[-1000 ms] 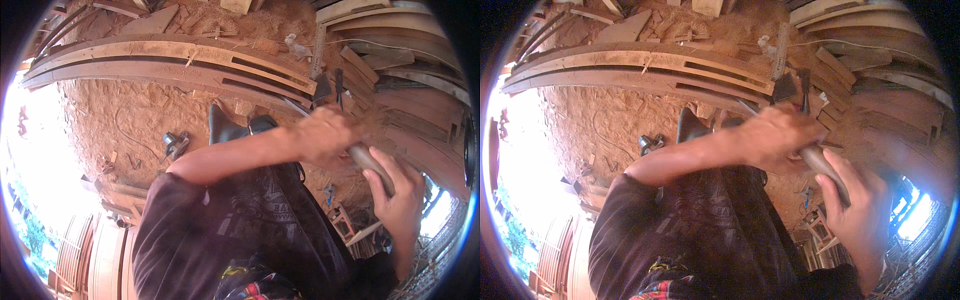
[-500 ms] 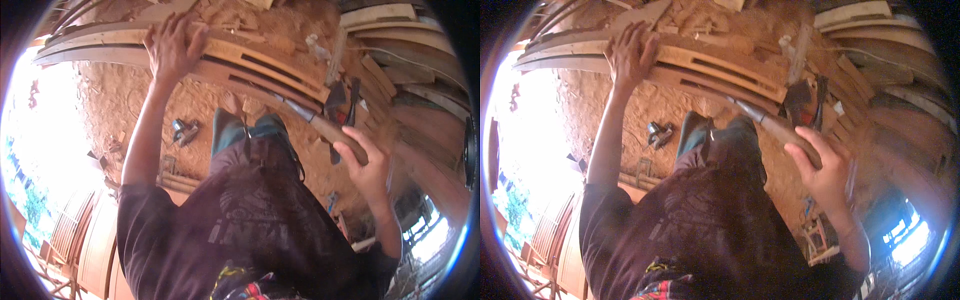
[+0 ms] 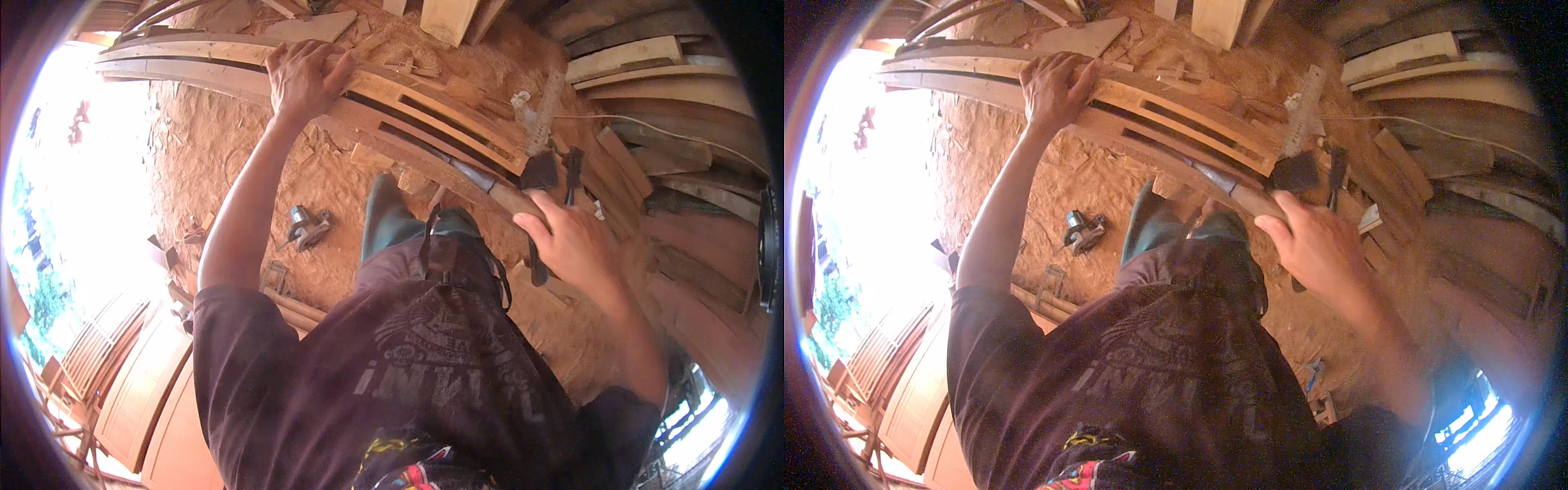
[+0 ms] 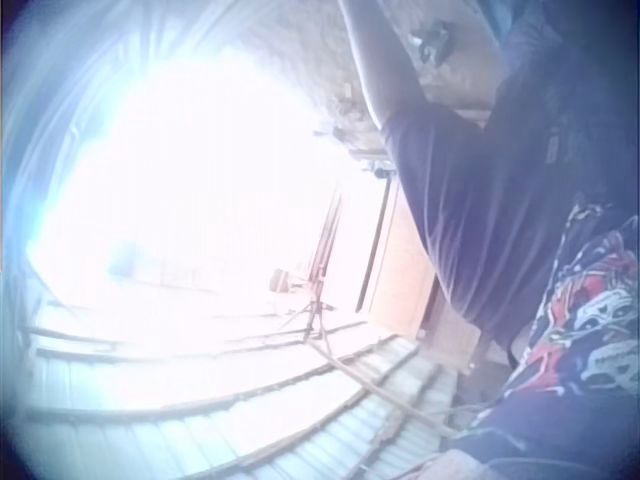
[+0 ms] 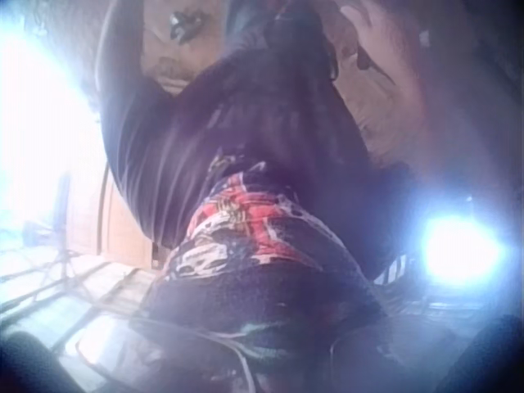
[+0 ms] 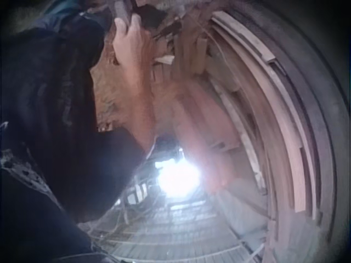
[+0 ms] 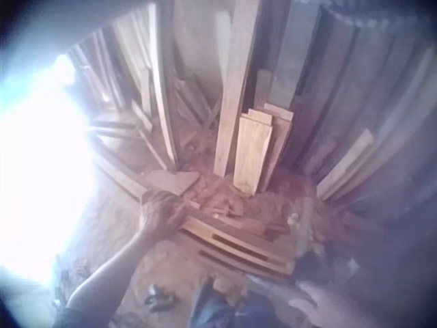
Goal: The person uses a hand plane to smooth a long wooden plank, then uses a chisel and mallet to carve a groove along its length. They periodically inspect the groove and later place a larger wooden board over the plank to check fit.
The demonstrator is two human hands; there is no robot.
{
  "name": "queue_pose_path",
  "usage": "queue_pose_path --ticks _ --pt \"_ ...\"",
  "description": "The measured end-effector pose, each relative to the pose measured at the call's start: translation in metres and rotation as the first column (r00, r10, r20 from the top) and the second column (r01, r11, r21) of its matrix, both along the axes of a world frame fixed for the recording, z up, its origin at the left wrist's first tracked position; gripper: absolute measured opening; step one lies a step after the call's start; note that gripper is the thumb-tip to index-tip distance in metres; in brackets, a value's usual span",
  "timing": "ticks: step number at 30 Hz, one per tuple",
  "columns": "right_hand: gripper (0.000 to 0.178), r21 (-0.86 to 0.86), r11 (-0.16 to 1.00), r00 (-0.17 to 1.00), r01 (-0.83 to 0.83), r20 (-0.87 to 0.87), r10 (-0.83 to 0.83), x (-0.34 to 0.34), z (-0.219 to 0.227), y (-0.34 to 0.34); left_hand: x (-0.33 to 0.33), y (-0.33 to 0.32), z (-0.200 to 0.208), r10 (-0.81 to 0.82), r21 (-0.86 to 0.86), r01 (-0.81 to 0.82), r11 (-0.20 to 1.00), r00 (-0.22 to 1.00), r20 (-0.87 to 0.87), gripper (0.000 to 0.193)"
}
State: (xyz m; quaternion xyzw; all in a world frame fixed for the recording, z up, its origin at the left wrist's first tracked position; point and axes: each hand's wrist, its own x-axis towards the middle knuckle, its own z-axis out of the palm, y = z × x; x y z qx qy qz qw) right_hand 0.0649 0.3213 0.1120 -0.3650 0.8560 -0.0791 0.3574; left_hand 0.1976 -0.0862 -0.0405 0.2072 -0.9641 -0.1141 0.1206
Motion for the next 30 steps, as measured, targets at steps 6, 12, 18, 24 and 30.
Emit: queue_pose_path --ticks 6,12,18,24,30 --pt "0.043 -0.208 0.978 0.986 -0.022 0.157 0.056 -0.006 -0.029 -0.040 0.003 -0.007 -0.005 -0.011 0.041 0.011 0.999 1.000 0.004 0.052" --pt "0.046 -0.301 0.901 0.949 0.311 0.155 -0.275 -0.014 0.049 -0.021 0.009 -0.011 -0.030 0.075 -0.097 -0.075 0.992 0.997 -0.009 0.053" --pt "0.040 -0.002 1.000 0.990 0.003 -0.144 -0.003 -0.027 0.039 0.033 0.001 -0.008 -0.004 0.009 0.064 -0.011 0.998 0.999 0.035 0.063" --pt "0.044 0.211 0.976 0.986 -0.050 -0.145 0.082 -0.040 0.033 -0.002 0.003 -0.007 -0.004 0.001 -0.014 -0.001 1.000 1.000 -0.007 0.047" --pt "0.045 0.259 0.966 1.000 -0.016 -0.003 0.017 -0.046 0.000 -0.029 -0.003 -0.002 0.007 0.016 0.026 -0.017 1.000 0.999 0.033 0.041"
